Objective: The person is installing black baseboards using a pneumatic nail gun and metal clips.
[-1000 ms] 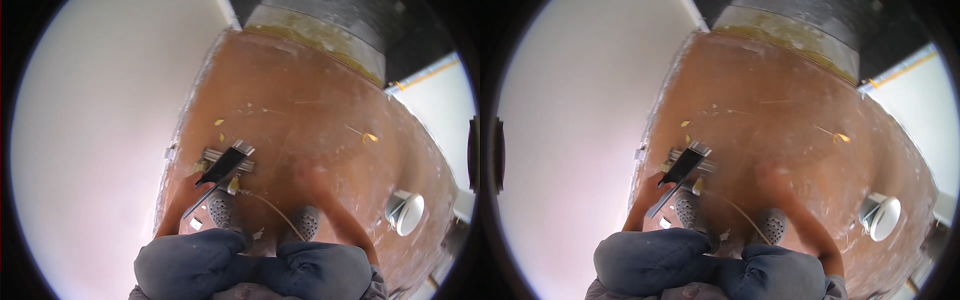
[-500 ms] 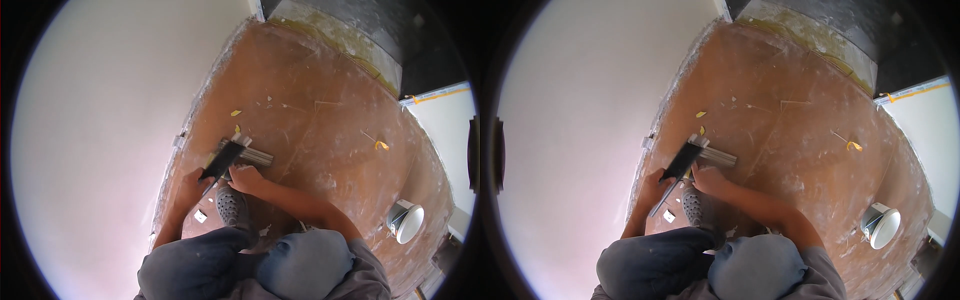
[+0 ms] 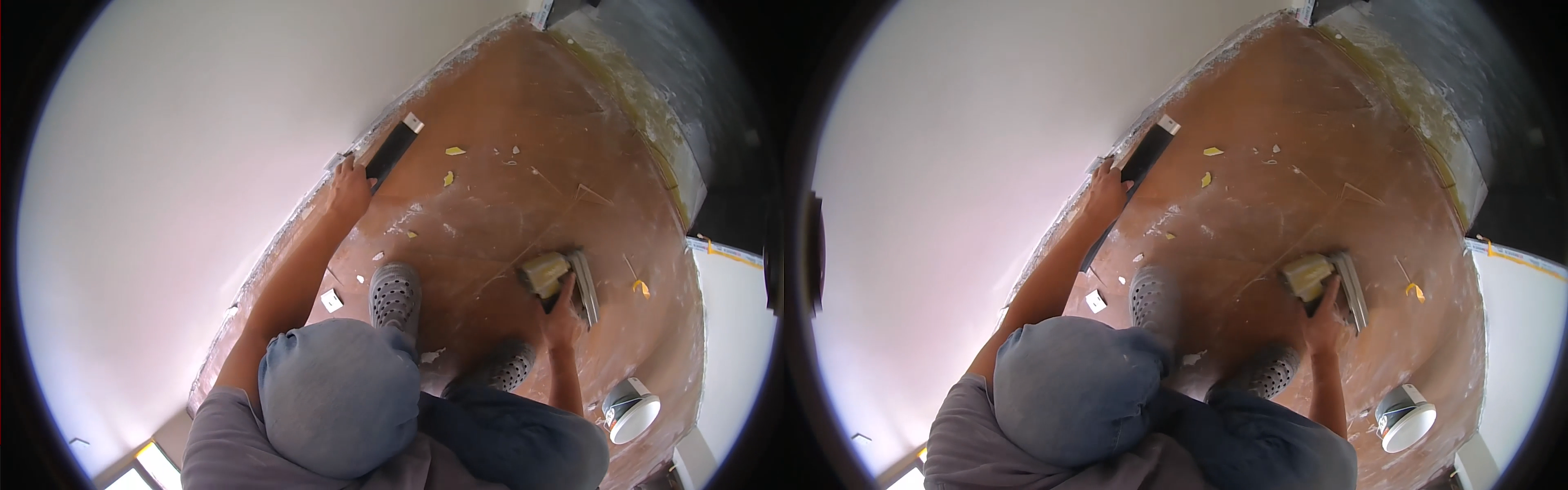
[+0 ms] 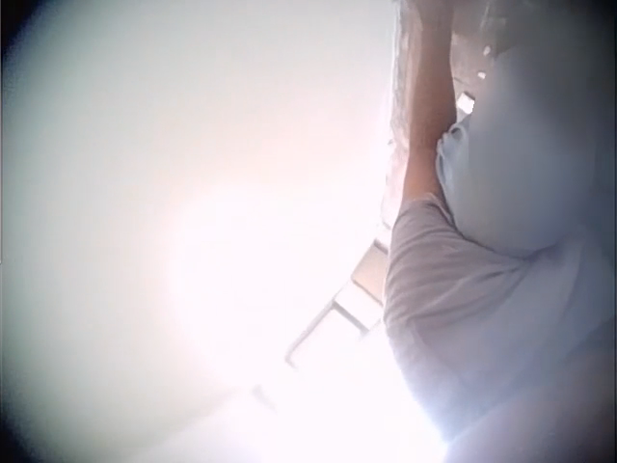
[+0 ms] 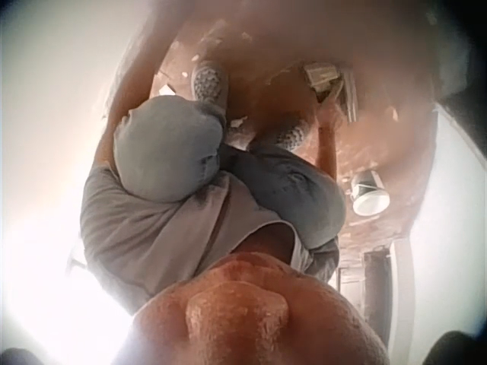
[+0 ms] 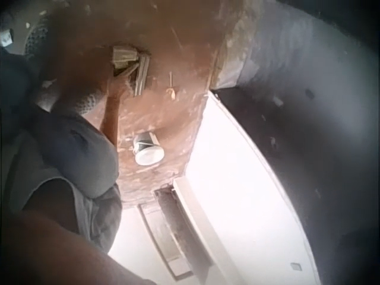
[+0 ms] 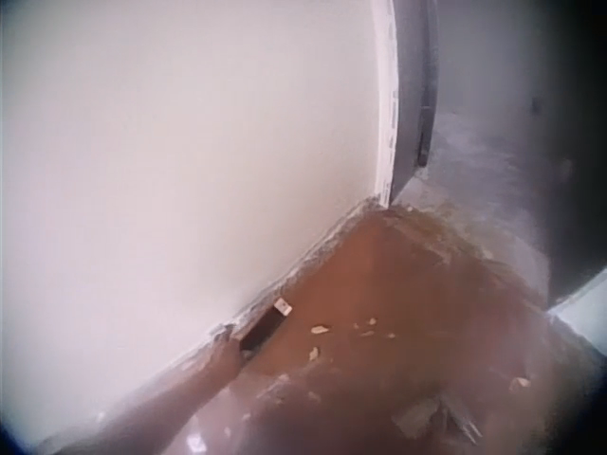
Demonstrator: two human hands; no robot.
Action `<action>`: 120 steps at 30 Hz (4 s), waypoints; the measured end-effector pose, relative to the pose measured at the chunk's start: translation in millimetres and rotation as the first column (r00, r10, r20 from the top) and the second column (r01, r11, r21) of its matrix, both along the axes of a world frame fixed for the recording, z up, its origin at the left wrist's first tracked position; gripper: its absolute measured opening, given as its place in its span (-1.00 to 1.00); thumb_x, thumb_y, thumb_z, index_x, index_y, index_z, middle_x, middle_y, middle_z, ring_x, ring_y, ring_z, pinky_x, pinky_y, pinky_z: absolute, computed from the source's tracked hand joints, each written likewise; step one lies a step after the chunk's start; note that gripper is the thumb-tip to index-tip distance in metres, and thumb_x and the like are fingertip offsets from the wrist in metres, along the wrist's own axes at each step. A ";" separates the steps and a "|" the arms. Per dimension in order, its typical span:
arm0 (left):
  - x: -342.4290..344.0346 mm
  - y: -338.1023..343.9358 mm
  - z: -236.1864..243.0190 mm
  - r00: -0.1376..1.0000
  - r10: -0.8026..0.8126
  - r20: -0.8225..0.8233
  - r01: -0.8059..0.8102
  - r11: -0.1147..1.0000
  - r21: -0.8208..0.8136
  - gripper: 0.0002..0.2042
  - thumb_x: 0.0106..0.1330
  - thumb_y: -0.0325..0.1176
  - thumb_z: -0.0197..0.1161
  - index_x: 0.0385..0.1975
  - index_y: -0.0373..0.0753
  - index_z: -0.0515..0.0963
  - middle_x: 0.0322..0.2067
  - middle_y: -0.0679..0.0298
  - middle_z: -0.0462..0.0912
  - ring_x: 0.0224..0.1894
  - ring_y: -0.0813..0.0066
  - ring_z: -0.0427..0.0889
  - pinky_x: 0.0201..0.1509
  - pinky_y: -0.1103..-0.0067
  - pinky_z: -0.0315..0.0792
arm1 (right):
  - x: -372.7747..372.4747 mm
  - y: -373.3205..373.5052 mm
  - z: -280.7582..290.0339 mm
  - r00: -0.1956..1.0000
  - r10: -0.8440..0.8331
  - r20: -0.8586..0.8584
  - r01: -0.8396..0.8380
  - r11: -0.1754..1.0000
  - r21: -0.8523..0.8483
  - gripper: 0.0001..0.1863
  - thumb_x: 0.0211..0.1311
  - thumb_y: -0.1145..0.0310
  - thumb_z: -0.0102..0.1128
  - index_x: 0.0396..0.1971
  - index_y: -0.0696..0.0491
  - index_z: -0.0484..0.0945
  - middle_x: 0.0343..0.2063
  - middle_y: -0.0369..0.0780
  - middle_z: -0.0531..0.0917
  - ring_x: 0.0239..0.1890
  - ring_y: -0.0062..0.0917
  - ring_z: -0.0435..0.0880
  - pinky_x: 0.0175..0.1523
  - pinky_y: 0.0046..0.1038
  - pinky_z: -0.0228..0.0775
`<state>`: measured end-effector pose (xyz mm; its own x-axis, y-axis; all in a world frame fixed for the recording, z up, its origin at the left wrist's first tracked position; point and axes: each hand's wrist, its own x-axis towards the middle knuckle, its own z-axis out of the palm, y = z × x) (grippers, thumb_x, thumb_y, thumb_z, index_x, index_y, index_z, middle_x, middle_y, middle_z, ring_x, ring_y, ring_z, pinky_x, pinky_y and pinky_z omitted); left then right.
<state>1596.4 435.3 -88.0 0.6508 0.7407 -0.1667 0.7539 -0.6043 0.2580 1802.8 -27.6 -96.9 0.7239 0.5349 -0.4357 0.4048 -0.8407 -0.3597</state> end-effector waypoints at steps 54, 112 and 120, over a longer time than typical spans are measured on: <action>205.7 -129.0 157.9 0.838 -0.538 0.093 0.538 0.784 -0.312 -0.68 0.33 -0.49 0.19 0.08 -0.33 0.52 -0.16 -0.16 0.68 -0.08 -0.20 0.64 0.01 0.19 0.48 | 84.7 -340.4 42.6 0.720 -0.584 0.374 0.682 0.695 -0.228 0.00 0.20 0.31 0.14 0.52 0.16 -0.27 -0.31 0.13 0.71 -0.28 0.01 0.74 -0.15 0.00 0.56; 657.3 -533.6 -54.0 0.689 -0.718 -0.104 0.700 0.621 0.352 -0.40 0.19 0.26 0.31 -0.35 -0.31 0.73 -0.34 -0.03 0.74 -0.25 -0.04 0.70 0.05 0.24 0.47 | 102.0 -603.6 -35.3 0.467 -0.878 0.106 0.884 0.460 -0.087 0.05 0.21 0.30 0.35 0.54 0.06 -0.20 0.02 0.21 0.59 -0.05 0.16 0.62 0.02 -0.08 0.49; 659.7 -532.6 -70.4 0.644 -0.761 -0.076 0.741 0.596 0.308 -0.40 0.22 0.26 0.27 -0.28 -0.29 0.73 -0.31 -0.05 0.72 -0.15 -0.01 0.67 0.17 0.21 0.39 | 147.6 -548.9 -19.6 0.725 -0.655 0.214 0.681 0.728 -0.076 0.00 0.22 0.17 0.34 0.49 0.17 -0.08 -0.21 0.08 0.67 -0.30 -0.04 0.71 -0.25 -0.10 0.55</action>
